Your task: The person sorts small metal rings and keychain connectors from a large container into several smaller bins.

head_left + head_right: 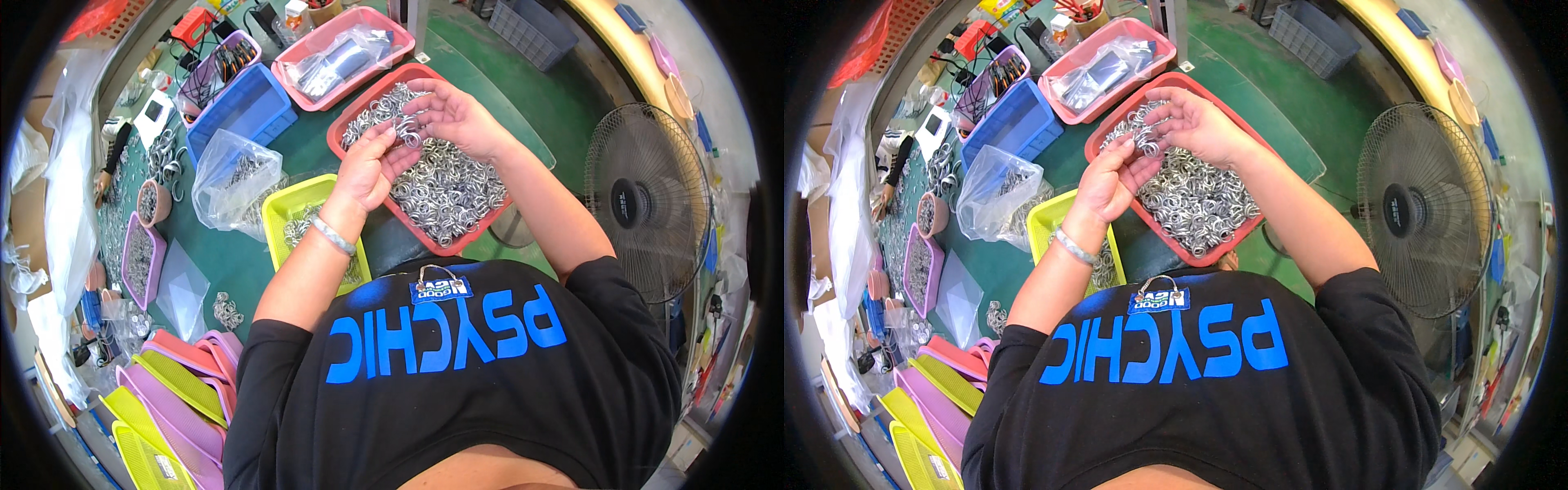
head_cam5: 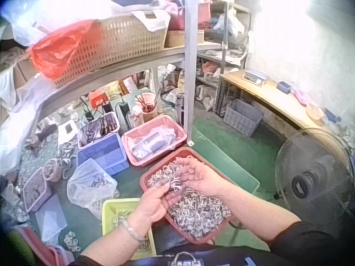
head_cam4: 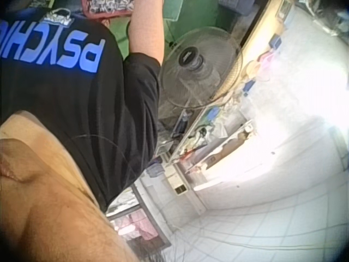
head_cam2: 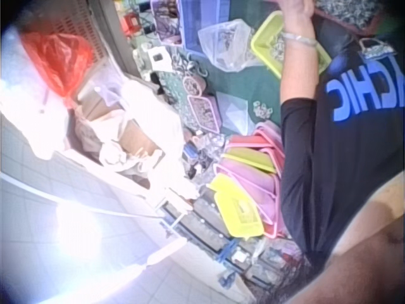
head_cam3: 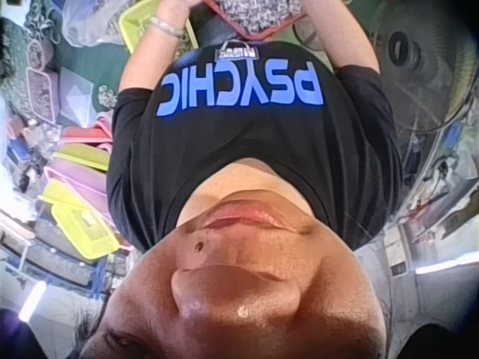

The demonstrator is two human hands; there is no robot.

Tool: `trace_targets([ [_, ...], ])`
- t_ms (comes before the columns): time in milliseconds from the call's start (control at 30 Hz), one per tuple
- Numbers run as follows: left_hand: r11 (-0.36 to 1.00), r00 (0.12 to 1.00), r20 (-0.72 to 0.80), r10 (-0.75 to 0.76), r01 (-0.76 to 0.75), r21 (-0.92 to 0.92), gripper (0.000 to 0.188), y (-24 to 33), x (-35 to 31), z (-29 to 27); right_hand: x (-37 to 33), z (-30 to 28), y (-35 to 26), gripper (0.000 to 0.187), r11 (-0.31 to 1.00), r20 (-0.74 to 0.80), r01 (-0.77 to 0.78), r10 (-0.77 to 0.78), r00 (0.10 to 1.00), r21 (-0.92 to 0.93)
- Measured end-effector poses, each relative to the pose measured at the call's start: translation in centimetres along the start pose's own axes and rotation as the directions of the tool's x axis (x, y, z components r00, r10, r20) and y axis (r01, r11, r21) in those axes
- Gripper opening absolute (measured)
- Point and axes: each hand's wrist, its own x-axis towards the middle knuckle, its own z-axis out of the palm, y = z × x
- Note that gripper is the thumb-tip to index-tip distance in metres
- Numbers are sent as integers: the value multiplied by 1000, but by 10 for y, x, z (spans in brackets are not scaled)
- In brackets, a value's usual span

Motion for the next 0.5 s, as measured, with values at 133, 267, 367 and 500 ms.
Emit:
trace_targets([
  [133, 1000, 999, 46, 10, -8, -22, 22, 1, -1, -2, -3, 0, 0, 56, 1000, -26, 6, -7, 1000, -17],
  [267, 999, 998, 67, 17, -20, 37, 28, 1, -5, -3, -7, 2, 0, 56, 999, -28, 28, -29, 999, -45],
  [367, 1000, 998, 63, 4, -5, 22, 25, 2, -10, 2, -9, 5, 2, 56, 993, -14, 67, -69, 998, -96],
  [500, 1000, 996, 83, -17, 19, -25, 21, 3, -14, 7, -12, 13, -3, 53, 988, -51, 56, -64, 997, -143],
])
